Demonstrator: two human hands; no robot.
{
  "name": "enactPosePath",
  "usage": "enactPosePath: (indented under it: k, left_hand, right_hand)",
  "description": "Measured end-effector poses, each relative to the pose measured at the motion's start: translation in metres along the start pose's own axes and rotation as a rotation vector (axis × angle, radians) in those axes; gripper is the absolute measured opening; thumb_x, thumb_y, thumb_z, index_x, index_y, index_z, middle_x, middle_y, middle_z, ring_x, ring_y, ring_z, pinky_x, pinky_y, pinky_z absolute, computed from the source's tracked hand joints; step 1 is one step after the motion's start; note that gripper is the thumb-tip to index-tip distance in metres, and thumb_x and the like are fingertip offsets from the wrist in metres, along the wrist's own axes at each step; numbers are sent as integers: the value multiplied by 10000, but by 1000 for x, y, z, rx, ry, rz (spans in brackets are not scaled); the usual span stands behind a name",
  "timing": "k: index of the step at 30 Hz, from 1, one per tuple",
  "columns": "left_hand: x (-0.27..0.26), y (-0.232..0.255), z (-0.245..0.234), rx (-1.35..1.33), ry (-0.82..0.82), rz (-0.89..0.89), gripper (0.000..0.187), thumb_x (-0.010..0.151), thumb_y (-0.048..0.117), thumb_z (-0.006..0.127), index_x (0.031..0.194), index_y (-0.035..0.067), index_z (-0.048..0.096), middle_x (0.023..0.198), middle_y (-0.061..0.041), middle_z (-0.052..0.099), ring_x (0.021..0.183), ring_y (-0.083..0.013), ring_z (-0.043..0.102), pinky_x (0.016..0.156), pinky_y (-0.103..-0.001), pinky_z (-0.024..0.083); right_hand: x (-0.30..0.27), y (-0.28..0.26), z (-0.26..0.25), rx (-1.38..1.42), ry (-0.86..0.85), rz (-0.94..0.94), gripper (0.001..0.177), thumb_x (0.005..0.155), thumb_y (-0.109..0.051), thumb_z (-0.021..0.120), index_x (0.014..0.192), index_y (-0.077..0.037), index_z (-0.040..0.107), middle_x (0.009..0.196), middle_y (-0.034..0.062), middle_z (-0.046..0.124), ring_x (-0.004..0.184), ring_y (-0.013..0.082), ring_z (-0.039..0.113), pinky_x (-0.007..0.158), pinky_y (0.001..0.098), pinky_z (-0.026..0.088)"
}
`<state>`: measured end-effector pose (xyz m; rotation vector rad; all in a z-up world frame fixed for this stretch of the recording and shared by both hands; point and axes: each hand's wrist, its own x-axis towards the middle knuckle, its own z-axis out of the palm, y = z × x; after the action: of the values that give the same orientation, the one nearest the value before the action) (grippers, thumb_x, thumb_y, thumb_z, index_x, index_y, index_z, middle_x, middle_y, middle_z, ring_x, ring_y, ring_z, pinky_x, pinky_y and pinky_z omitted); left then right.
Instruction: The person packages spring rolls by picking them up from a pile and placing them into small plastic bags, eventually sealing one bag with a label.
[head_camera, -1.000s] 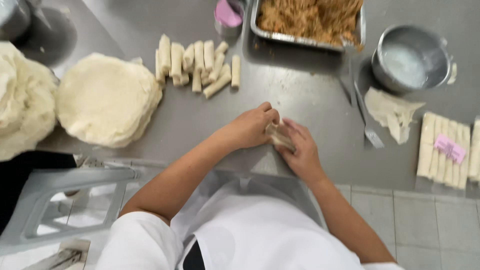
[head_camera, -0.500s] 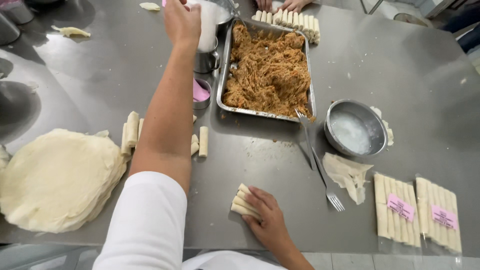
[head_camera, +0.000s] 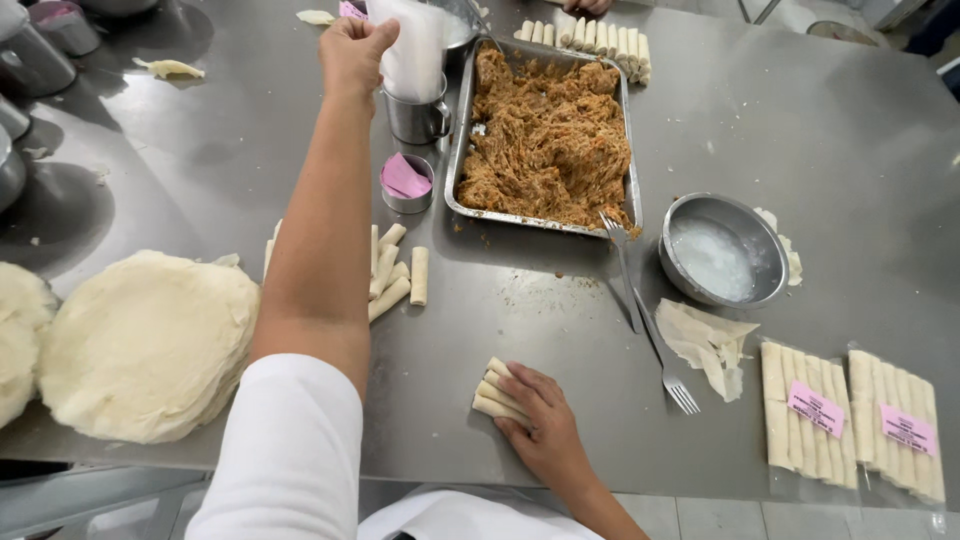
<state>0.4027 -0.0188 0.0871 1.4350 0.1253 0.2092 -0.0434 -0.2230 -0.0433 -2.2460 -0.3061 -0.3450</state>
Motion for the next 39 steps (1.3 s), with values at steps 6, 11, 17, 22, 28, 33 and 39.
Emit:
enactPosePath:
  k: [6, 11, 17, 22, 28, 33, 39]
  left_hand:
    - [-149, 63, -19, 158, -284, 255, 231, 903, -135, 571, 931, 94, 557, 762, -13, 644, 627, -61, 578, 540, -118, 480]
    - [-287, -24, -65, 541, -653, 488, 204, 774, -28, 632, 947, 74, 673, 769, -127, 615, 714, -289, 612, 695, -415, 482]
    - [-376, -79, -119, 1082, -875, 380, 285, 803, 60, 617, 1044, 161, 732, 794, -43, 603, 741, -221, 588, 790, -387, 443]
    - [-398, -86, -128, 1113, -881, 437, 230, 931, 242, 554, 1009, 145, 748, 788, -45, 613, 673, -195, 578, 701, -352, 441]
    - [-419, -90, -114, 1103, -820, 442, 172, 892, 141, 565, 944, 112, 727, 803, -59, 615, 645, -201, 588, 602, -323, 465]
    - [-444, -77, -94, 973, -810, 436, 126, 850, 40, 615, 875, 0, 732, 772, -127, 589, 629, -229, 623, 553, -320, 525]
    - [-435, -64, -88, 718, -762, 317, 139, 889, 32, 587, 963, -31, 686, 808, -139, 582, 662, -275, 654, 573, -338, 538]
  right_hand:
    - [-6, 10, 3, -52, 2, -64, 405, 876, -215, 688, 1264, -129, 611, 1382, 114, 553, 1232, 314, 542, 1050, 438, 417]
    - [-10, 2, 2, -119, 5, -30, 464, 783, -194, 749, 1227, -117, 638, 1289, 140, 602, 1176, 369, 579, 957, 500, 462]
    - [-61, -60, -56, 346, -459, 145, 543, 815, -277, 735, 1309, -88, 612, 1345, 186, 587, 1290, 406, 496, 1015, 555, 385]
    - [-92, -81, -72, 536, -811, 209, 586, 910, -408, 588, 1398, -94, 510, 1460, 208, 483, 1304, 430, 458, 1020, 606, 331]
    - [-118, -50, -44, 979, -388, 657, 523, 718, -125, 757, 1182, 86, 640, 1353, 304, 562, 1168, 375, 605, 923, 483, 497]
    - [-99, -41, -24, 1316, 85, 660, 472, 770, -73, 618, 1210, 71, 526, 1209, 275, 622, 1049, 357, 655, 814, 473, 545]
    - [-84, -53, -9, 1052, 172, 786, 422, 824, -48, 617, 1236, 35, 588, 1143, 198, 684, 1021, 279, 682, 828, 400, 559]
